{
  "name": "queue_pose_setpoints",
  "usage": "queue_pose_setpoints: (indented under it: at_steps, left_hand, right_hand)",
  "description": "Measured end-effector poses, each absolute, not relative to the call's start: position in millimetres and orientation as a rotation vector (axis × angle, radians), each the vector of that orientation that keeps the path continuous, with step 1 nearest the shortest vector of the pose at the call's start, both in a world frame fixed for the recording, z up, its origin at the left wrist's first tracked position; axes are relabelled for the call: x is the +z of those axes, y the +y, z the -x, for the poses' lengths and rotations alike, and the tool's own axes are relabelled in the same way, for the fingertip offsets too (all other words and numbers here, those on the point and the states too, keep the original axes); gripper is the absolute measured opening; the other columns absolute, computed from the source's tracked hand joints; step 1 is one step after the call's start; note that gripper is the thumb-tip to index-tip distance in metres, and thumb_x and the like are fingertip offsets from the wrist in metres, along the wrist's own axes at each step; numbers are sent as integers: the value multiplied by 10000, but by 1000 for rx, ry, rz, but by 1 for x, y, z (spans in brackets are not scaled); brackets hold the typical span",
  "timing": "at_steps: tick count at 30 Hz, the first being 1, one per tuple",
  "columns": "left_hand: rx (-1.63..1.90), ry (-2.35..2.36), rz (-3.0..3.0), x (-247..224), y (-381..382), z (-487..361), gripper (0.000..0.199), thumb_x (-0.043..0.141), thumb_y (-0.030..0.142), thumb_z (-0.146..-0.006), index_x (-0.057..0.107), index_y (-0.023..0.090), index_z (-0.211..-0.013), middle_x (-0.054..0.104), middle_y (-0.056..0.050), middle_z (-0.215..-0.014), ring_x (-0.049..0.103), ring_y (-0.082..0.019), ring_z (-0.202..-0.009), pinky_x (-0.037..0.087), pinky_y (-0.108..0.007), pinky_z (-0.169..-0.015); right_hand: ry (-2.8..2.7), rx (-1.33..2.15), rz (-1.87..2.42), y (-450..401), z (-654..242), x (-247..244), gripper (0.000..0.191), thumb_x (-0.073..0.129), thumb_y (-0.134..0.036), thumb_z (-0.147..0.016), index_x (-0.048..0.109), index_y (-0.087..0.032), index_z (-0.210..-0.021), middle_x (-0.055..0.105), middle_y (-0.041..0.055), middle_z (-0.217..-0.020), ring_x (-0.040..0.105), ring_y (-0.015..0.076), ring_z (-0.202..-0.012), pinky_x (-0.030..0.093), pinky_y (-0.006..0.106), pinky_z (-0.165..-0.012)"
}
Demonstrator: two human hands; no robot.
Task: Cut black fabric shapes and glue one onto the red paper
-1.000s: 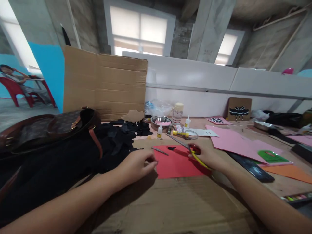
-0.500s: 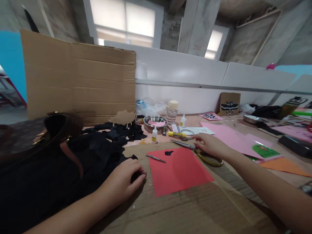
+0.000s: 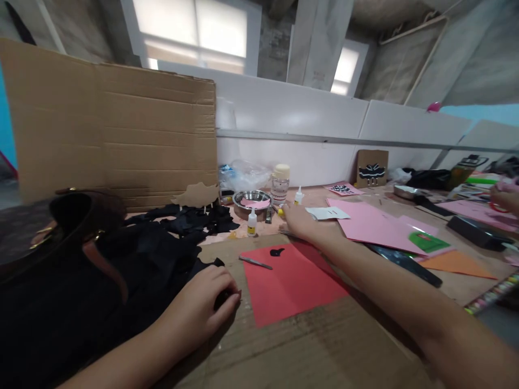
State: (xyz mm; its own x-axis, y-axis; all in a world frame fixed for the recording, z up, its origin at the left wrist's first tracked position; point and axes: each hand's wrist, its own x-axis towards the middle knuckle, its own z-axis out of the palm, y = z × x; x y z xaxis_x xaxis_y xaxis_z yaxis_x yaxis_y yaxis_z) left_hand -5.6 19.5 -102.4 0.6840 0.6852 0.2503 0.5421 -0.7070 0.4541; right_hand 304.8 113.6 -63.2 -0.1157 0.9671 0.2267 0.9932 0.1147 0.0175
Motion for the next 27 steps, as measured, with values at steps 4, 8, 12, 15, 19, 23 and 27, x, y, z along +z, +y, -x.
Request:
queue_pose_setpoints:
  at_steps: [4,8,12,15,19,23,27]
  left_hand:
    - [545,977,-2510,-101,20,6,135,513,246,-926,624,208,-859,663,-55,-931,594,-237,-917,465,-372,-809]
    - [530,977,-2481,-101,20,6,136,516,252,-929,629,208,-867,661,-56,-945,589,-236,-931,462,-370,-825]
    - [526,978,-2483,-101,21,6,154,507,258,-938,635,206,-871,654,-59,-945,588,-233,-931,466,-361,-820]
    - [508,980,-2483,-100,21,5,171,496,261,-945,640,205,-871,654,-61,-943,590,-233,-929,469,-361,-821]
    - [511,974,-2489,-98,20,6,171,499,257,-943,642,201,-868,653,-66,-949,592,-233,-931,473,-362,-823]
    - [525,963,-2515,-98,19,6,159,513,248,-934,643,199,-856,651,-69,-942,594,-237,-932,474,-363,-822]
    - [523,954,-2551,-98,19,6,148,523,239,-932,651,199,-870,655,-70,-943,594,-235,-939,475,-357,-826]
  right_hand:
    - [-2247,-169,1854,77,-300,-60,273,411,-296,-1046,589,-149,-1192,719,154,-1039,665,259,-839,474,342,-702]
    - [-2327,-164,1755,45,-289,-68,207,441,-334,-1020,592,-199,-1060,723,109,-982,648,260,-826,367,315,-644]
    - [-2479,-199,1632,37,-281,-76,185,489,-347,-1000,607,-204,-998,738,84,-926,655,235,-777,301,299,-613]
    - [-2526,-125,1614,42,-279,-79,239,506,-422,-998,625,-229,-1075,752,75,-975,677,242,-824,336,291,-646]
    - [-2417,-15,1824,51,-283,-80,429,599,-625,-893,659,-227,-1039,753,99,-892,681,294,-765,356,299,-627]
    - [-2306,35,1847,50,-287,-73,394,459,-552,-982,628,-196,-1001,729,123,-884,667,298,-751,399,322,-625]
    - [-2280,95,1679,38,-285,-62,405,225,-391,-1072,585,-207,-1038,687,116,-1039,642,260,-932,470,343,-786]
